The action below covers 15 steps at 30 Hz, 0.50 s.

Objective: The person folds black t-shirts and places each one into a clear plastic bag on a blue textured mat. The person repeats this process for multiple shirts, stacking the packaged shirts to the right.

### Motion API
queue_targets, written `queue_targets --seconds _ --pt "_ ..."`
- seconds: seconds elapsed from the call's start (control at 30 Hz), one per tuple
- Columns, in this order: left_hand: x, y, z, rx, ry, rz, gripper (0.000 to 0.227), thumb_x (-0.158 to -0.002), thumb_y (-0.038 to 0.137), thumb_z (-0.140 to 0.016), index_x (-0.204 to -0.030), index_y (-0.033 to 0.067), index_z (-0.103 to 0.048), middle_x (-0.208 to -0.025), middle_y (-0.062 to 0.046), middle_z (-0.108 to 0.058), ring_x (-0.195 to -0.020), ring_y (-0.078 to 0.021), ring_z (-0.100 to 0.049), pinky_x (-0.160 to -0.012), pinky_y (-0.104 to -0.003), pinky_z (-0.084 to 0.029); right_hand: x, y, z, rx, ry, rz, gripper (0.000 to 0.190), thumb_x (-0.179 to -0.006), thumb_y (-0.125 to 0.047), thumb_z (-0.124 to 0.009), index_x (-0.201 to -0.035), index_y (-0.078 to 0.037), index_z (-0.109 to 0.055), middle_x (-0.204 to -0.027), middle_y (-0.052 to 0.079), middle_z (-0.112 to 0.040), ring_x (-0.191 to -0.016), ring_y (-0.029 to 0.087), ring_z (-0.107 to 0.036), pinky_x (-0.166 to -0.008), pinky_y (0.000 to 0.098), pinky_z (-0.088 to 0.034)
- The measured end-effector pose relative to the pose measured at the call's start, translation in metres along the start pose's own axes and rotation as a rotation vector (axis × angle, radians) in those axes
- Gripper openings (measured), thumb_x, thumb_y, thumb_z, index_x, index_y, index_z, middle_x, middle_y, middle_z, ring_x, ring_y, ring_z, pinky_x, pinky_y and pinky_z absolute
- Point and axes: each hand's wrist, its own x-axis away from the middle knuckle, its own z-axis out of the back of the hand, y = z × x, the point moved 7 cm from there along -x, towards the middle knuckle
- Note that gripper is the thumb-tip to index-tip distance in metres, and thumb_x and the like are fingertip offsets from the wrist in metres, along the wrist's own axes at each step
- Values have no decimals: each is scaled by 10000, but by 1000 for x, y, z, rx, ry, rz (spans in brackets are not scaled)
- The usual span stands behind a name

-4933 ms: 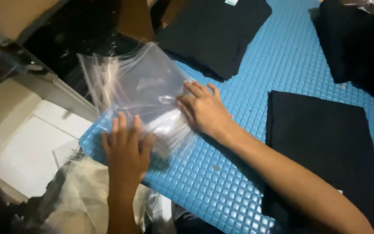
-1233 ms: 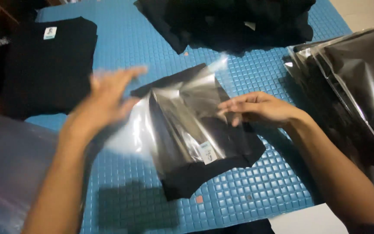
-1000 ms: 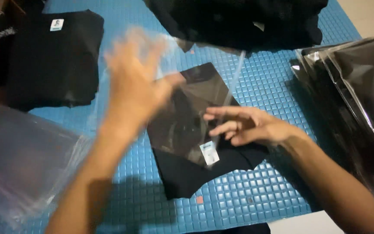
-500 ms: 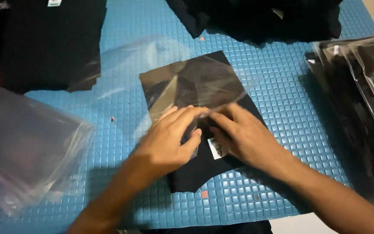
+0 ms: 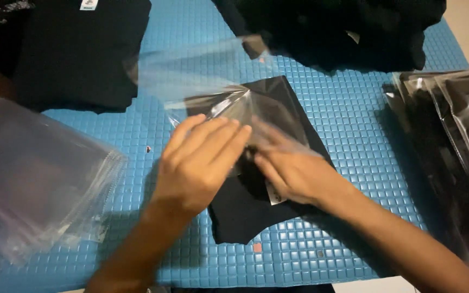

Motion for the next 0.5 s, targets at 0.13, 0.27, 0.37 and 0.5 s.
queue_targets --seconds 0.13,0.27,0.37,0.5 --pt "0 15 -11 -71 45 -161 223 -941 88 -883 -1133 63 -773 -1093 -134 -806 -1011 -247 -788 -924 -409 -639 -21 13 8 269 13 -132 886 -921 -58 -598 -1613 5 -48 -1668 389 -68 -593 249 -610 -614 429 -540" --pt "-8 34 6 -61 56 -263 181 -963 101 -851 -1124 91 -769 -1057 -108 -807 -973 -223 -782 -887 -385 -639 -54 35 -5 396 -77 -358 502 -1028 -240 -545 -1432 -66 -303 -939 160 -639 -784 321 -664 -687 428 -573" --pt "-3 35 12 1 -41 -229 169 -976 100 -801 -1141 78 -770 -1076 -122 -797 -992 -237 -766 -912 -416 -628 -80 21 -7 685 67 -79 254 -1060 -270 -486 -1089 -107 -678 -990 90 -650 -995 316 -614 -792 417 -515" --pt "24 19 19 -138 -205 209 426 -860 94 -826 -1269 70 -712 -1211 -134 -759 -1090 -239 -727 -1075 -498 -509 -85 46 -14 300 201 -61 629 -1060 -183 -381 -1640 -58 -174 -1654 383 -162 -876 483 -636 -767 570 -488"
